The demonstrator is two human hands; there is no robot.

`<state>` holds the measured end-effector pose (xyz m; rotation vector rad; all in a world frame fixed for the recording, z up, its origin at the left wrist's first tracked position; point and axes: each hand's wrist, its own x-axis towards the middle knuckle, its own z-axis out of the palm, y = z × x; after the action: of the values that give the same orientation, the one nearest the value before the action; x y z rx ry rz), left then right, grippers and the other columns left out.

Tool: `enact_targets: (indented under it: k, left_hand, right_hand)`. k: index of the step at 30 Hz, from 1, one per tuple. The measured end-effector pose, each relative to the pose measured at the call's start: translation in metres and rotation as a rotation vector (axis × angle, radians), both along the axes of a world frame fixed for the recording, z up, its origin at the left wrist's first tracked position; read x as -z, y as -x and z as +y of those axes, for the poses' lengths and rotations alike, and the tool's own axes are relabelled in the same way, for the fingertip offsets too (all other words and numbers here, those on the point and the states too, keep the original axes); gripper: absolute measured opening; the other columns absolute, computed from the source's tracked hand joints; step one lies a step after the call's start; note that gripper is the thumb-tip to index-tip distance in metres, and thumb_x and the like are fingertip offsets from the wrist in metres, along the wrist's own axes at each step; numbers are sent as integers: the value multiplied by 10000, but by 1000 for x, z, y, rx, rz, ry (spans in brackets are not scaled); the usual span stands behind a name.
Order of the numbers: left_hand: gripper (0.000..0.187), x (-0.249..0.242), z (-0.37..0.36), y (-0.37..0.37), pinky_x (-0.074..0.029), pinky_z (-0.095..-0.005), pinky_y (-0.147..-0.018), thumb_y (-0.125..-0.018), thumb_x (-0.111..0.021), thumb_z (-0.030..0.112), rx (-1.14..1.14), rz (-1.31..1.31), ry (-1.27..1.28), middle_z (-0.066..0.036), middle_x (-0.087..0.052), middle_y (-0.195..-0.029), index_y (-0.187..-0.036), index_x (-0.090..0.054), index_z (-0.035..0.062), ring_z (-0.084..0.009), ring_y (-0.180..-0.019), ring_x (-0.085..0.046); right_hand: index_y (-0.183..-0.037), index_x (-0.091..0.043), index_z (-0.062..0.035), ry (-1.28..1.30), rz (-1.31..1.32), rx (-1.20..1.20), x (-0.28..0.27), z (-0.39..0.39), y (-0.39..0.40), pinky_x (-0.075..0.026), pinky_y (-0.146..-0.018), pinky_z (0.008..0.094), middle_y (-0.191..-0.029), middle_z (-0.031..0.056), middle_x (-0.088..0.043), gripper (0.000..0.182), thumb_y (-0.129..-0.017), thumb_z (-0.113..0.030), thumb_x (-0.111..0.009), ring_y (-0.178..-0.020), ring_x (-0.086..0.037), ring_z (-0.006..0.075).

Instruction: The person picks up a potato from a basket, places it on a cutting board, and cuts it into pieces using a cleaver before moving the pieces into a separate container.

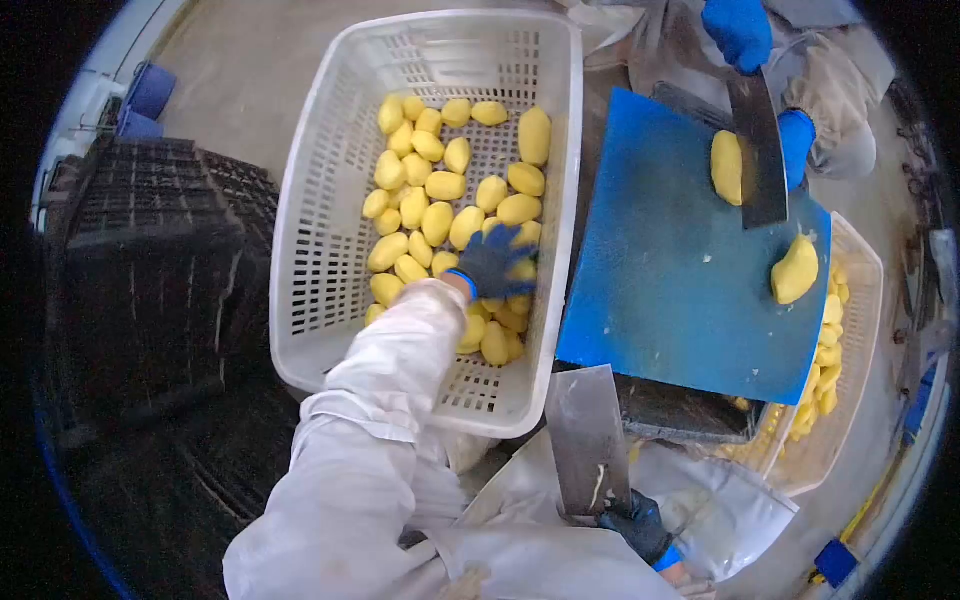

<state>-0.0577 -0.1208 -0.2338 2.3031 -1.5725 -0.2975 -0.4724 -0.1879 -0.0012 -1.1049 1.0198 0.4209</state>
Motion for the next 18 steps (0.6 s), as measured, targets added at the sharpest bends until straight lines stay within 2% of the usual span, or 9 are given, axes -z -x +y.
enact_targets:
  k: [2,4,6,8,9,10,14,15,18]
  left_hand:
    - [613,-9,-1,14,-304,-523,-939,-694,-621,503,73,-100,-15,-120,-458,-1251,-1200,-510,175,-352,-1112,-453]
    - [618,-27,12,-5,-284,-552,-927,-622,-671,479,434,117,-542,-94,-482,-1217,-1164,-531,217,-314,-1117,-453]
    - [613,-20,67,-30,-280,-520,-945,-584,-698,413,436,19,-453,-72,-486,-1221,-1148,-543,230,-294,-1137,-443]
    - [663,-13,100,-59,-170,-517,-1032,-591,-708,445,219,-148,-1072,-91,-402,-1320,-1200,-522,261,-309,-1253,-320]
    - [595,-23,137,-78,-66,-538,-1054,-715,-574,531,235,-163,-1023,-48,-306,-1408,-1254,-475,301,-290,-1319,-211]
    - [550,-83,122,-81,-22,-552,-1049,-745,-541,514,387,-102,-1244,-52,-304,-1411,-1242,-500,282,-278,-1343,-142]
    - [329,-40,123,-69,-336,-450,-937,-673,-631,338,316,-64,-220,-111,-555,-1047,-926,-642,129,-321,-1060,-455]
    - [319,-52,82,-58,-398,-407,-872,-690,-616,299,394,127,-691,-118,-558,-1015,-951,-628,117,-306,-986,-502]
    - [587,-11,65,-19,-353,-409,-971,-723,-617,314,162,247,-656,-176,-458,-1221,-1251,-446,124,-320,-1149,-437]
  right_hand:
    - [-1104,-528,15,-1,22,-19,0,0,0,-466,-819,283,-999,59,-608,376,-752,11,-661,-905,-551,114]
    - [-1086,-536,24,-38,30,3,-2,0,-2,-470,-804,290,-991,72,-613,362,-749,1,-666,-893,-556,120]
    - [-1069,-545,24,28,5,-73,-7,-3,-9,-472,-792,294,-974,79,-618,355,-740,-8,-675,-878,-560,123]
    - [-1052,-554,24,81,-27,-172,-7,-1,-6,-474,-779,299,-957,85,-622,348,-732,-18,-684,-863,-563,126]
    - [-1035,-561,22,69,-3,-120,-1,-1,-1,-475,-766,301,-936,87,-624,330,-730,-21,-680,-848,-563,128]
    - [-1018,-569,19,61,25,-58,3,2,2,-475,-753,304,-915,88,-627,311,-729,-24,-676,-833,-563,129]
    - [-1016,-571,8,24,26,-106,-14,-4,-26,-474,-740,298,-892,74,-627,288,-740,-17,-650,-823,-559,125]
    - [-1022,-568,6,6,12,-81,-8,-3,-18,-475,-737,295,-899,70,-626,287,-745,-14,-639,-823,-559,123]
    - [-1039,-563,2,-13,-3,-47,-2,-3,-4,-474,-737,289,-916,65,-624,294,-752,-8,-628,-830,-557,118]
